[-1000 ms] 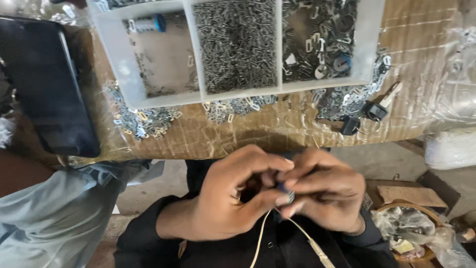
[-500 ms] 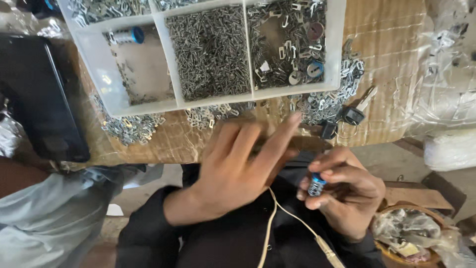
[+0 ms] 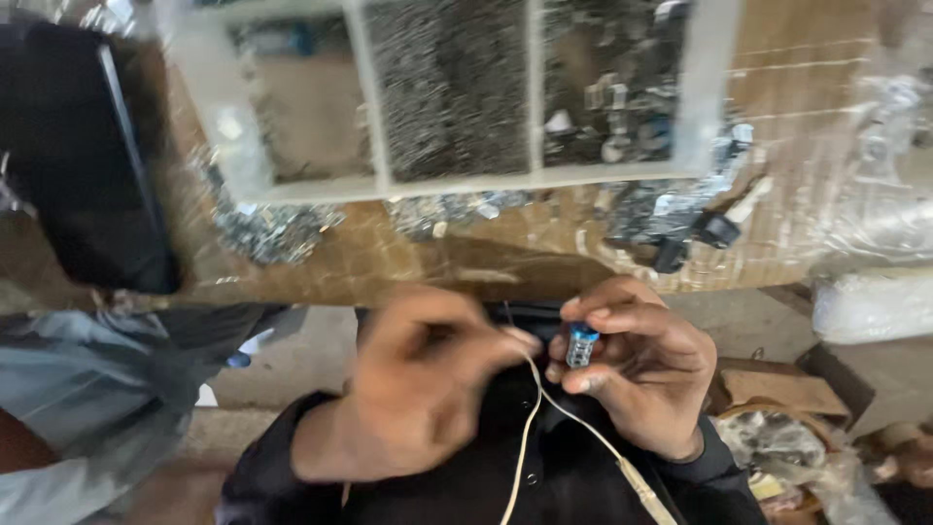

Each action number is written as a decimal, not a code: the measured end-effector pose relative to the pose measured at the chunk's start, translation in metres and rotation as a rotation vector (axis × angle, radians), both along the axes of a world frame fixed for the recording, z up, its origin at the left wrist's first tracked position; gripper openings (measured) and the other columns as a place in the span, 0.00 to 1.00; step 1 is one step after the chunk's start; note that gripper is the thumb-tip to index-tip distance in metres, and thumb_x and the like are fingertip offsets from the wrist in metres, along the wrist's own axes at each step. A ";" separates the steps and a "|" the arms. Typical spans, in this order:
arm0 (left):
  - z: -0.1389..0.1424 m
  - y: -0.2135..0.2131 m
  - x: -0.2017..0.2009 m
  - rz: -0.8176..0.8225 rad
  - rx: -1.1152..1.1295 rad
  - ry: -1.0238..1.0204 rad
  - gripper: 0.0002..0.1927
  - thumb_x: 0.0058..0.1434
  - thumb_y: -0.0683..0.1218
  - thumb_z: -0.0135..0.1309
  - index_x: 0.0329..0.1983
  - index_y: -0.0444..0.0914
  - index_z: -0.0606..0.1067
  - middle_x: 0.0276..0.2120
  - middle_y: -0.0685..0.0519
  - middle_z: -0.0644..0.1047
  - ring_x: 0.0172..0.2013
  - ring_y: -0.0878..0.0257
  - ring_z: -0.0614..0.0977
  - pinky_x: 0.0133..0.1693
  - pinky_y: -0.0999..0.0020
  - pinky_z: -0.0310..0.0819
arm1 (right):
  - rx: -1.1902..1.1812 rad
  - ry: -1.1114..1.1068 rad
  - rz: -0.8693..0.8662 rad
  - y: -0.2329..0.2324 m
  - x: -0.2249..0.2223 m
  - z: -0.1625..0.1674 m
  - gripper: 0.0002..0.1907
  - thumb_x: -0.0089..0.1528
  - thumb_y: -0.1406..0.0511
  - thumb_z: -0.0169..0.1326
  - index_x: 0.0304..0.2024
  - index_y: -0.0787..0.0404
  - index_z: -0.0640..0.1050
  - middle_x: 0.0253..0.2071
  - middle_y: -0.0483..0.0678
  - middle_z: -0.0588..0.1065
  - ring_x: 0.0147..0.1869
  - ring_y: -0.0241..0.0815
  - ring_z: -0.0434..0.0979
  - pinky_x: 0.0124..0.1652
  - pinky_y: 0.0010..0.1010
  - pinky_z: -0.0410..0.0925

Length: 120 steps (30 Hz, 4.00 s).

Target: The person assembles small keyed lock cores at a workbench. They hold a lock cylinder in one hand, pick tiny metal pins and springs from a compartment tray, and press the components into the cylinder by hand, repeating the process across multiple lock bodies.

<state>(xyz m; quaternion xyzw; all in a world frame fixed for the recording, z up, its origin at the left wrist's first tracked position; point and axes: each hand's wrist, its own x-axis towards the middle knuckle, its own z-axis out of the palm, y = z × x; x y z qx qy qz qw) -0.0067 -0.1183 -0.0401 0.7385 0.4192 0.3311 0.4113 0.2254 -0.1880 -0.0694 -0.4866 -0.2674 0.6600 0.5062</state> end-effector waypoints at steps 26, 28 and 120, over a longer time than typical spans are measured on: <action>-0.007 0.008 -0.034 0.122 0.214 0.312 0.22 0.70 0.45 0.62 0.66 0.38 0.75 0.45 0.52 0.71 0.44 0.57 0.76 0.46 0.64 0.74 | 0.102 -0.004 0.053 0.015 -0.015 0.006 0.18 0.59 0.70 0.70 0.50 0.67 0.81 0.47 0.61 0.77 0.40 0.46 0.84 0.35 0.34 0.82; -0.013 0.000 -0.034 0.098 0.249 0.387 0.21 0.73 0.47 0.61 0.67 0.39 0.75 0.47 0.52 0.71 0.45 0.56 0.76 0.47 0.64 0.73 | 0.078 -0.021 0.068 0.015 -0.013 0.003 0.18 0.58 0.72 0.69 0.51 0.66 0.81 0.49 0.61 0.76 0.40 0.47 0.84 0.37 0.35 0.82; -0.005 -0.008 -0.054 0.265 0.107 0.568 0.24 0.65 0.52 0.63 0.60 0.38 0.76 0.44 0.48 0.72 0.42 0.53 0.77 0.45 0.58 0.74 | 0.147 0.011 0.242 0.038 -0.038 0.001 0.16 0.61 0.79 0.65 0.51 0.72 0.80 0.51 0.62 0.75 0.43 0.47 0.85 0.38 0.32 0.84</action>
